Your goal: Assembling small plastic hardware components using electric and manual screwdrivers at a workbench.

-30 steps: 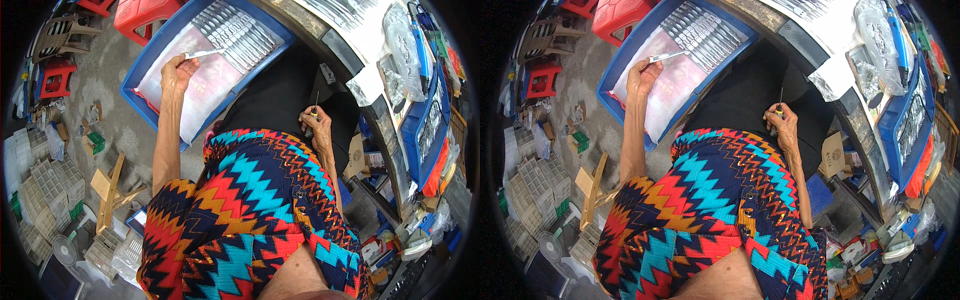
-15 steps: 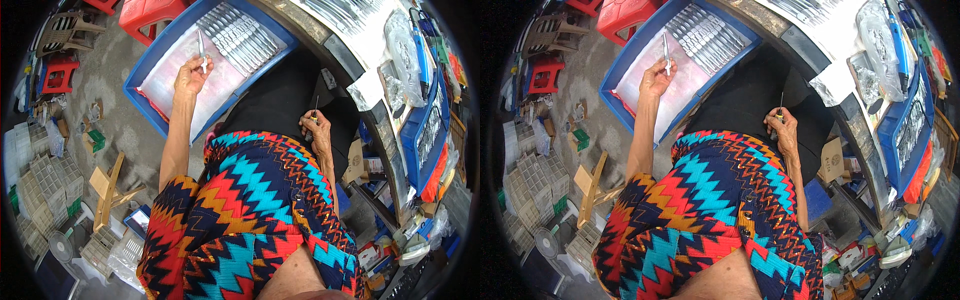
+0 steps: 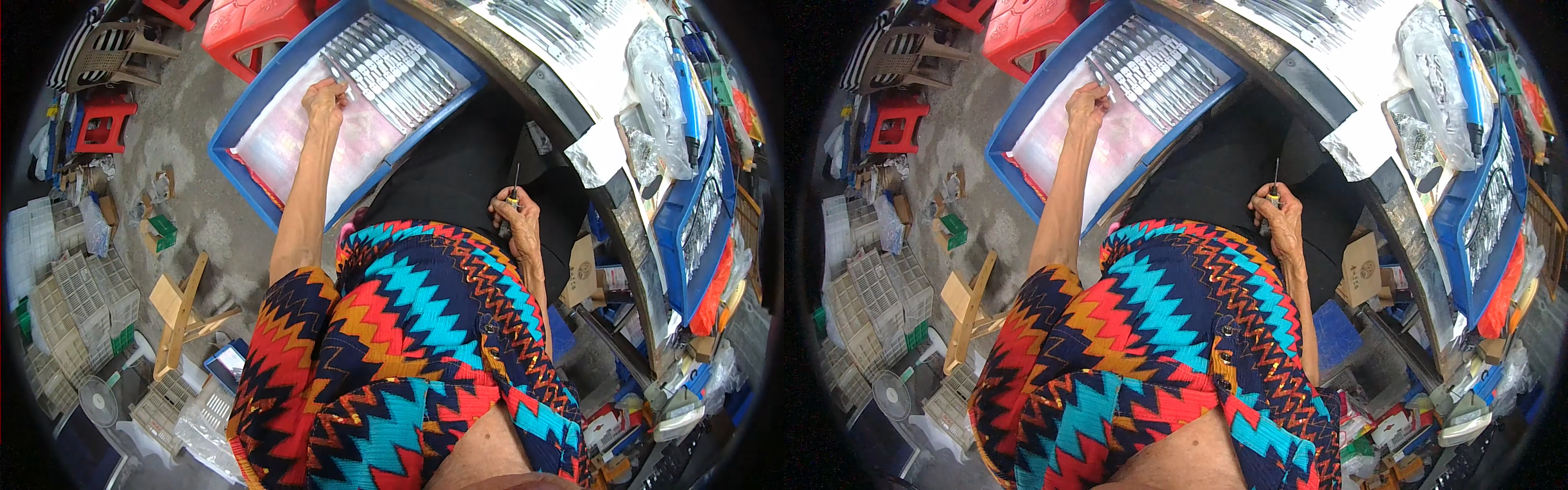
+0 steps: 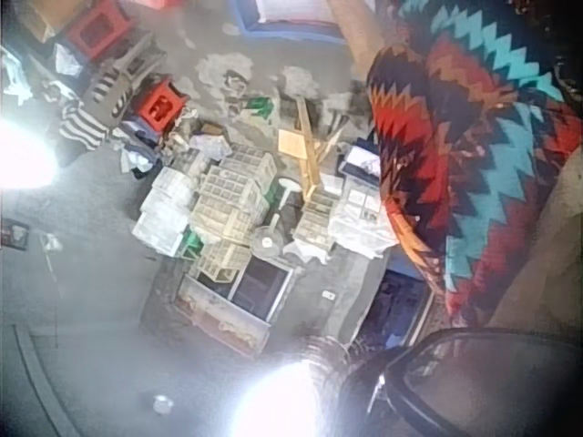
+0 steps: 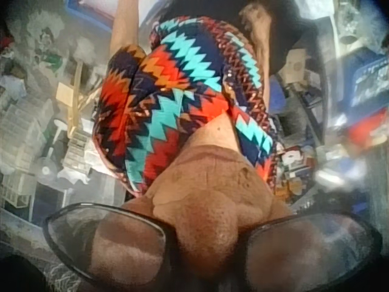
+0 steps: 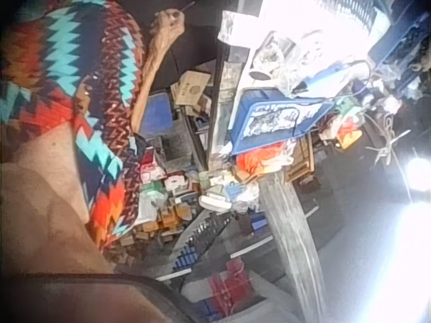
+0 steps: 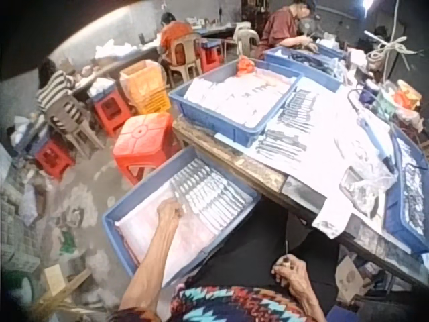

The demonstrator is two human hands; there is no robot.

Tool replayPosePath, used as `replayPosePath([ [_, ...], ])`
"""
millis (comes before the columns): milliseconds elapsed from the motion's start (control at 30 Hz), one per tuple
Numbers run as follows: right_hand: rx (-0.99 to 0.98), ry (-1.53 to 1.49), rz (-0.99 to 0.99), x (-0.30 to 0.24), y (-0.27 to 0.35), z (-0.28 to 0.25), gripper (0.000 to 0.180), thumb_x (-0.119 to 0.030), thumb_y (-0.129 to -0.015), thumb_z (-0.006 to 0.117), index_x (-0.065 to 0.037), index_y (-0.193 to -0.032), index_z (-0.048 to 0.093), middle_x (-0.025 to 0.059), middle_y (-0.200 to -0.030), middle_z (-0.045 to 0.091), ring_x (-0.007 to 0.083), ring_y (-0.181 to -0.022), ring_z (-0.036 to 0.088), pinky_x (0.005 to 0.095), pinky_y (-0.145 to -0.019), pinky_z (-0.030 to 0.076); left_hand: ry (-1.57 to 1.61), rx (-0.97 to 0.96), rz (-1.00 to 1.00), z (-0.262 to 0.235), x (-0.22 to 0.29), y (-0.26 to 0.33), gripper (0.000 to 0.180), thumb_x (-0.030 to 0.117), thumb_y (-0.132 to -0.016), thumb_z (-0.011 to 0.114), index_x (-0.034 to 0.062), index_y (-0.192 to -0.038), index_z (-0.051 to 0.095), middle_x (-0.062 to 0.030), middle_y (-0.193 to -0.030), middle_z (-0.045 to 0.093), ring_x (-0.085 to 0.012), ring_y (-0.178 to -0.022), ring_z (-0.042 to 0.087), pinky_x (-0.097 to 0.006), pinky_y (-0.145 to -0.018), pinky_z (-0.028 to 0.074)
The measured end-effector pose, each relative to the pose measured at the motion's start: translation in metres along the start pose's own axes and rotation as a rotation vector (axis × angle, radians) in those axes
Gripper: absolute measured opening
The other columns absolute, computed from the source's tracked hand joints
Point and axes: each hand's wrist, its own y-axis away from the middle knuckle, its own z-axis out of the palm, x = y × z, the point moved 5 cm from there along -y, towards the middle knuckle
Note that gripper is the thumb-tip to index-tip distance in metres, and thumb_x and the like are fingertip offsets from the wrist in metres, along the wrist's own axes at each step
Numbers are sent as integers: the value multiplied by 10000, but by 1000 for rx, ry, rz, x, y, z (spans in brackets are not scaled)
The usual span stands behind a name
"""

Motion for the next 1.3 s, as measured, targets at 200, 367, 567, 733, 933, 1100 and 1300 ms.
replayPosePath([
  [200, -15, -20, -6, 0, -1, 1, 85, -53, -751, 571, -25, -813, 521, 60, -696, 560, 74, -539, 478, 207, -478, 407, -25, 51, 68, 8, 9, 1, 315, -116, -631, 631, -64, -887, 455, -132, -660, 537, -152, -427, 472, -264, -362, 364],
  [367, -3, -11, 2, -1, -1, 1, 84, -58, -751, 571, -23, -810, 522, 61, -697, 560, 72, -539, 480, 211, -477, 408, -36, 61, 78, 13, 10, 1, 290, -129, -634, 609, -65, -868, 449, -132, -657, 527, -151, -420, 472, -262, -358, 370],
  [567, -20, -4, -12, -2, -1, 2, 82, -56, -746, 567, -27, -806, 520, 59, -696, 558, 73, -543, 477, 211, -482, 409, -16, 41, 93, 10, 9, -6, 282, -144, -632, 579, -85, -868, 435, -129, -648, 503, -151, -392, 455, -273, -338, 367],
  [733, -8, -13, -6, -2, 0, 2, 86, -65, -749, 569, -32, -809, 516, 56, -691, 555, 73, -544, 475, 211, -484, 407, -114, 53, 178, 14, 12, -4, 218, -116, -618, 589, -93, -800, 472, -135, -620, 521, -164, -397, 483, -282, -332, 393],
  [933, 1, -20, -9, -1, 1, 1, 88, -63, -751, 568, -33, -812, 513, 55, -689, 556, 72, -546, 475, 211, -487, 407, -237, 155, 231, 14, 12, -6, 213, -81, -582, 600, -105, -772, 507, -166, -625, 566, -193, -424, 541, -273, -345, 445],
  [1100, 1, -5, -5, -1, 0, 2, 82, -59, -752, 568, -31, -811, 519, 56, -688, 557, 74, -547, 475, 214, -488, 407, -290, 121, 248, 11, 14, -14, 188, -75, -586, 576, -113, -762, 524, -177, -608, 568, -194, -391, 525, -275, -323, 429],
  [1300, 23, -19, -2, -1, 0, 0, 75, -55, -753, 566, -25, -806, 521, 56, -689, 558, 76, -549, 475, 216, -488, 405, -412, 196, 295, 21, 18, 1, 186, -103, -619, 554, -140, -798, 523, -152, -583, 543, -178, -415, 508, -262, -323, 382],
])
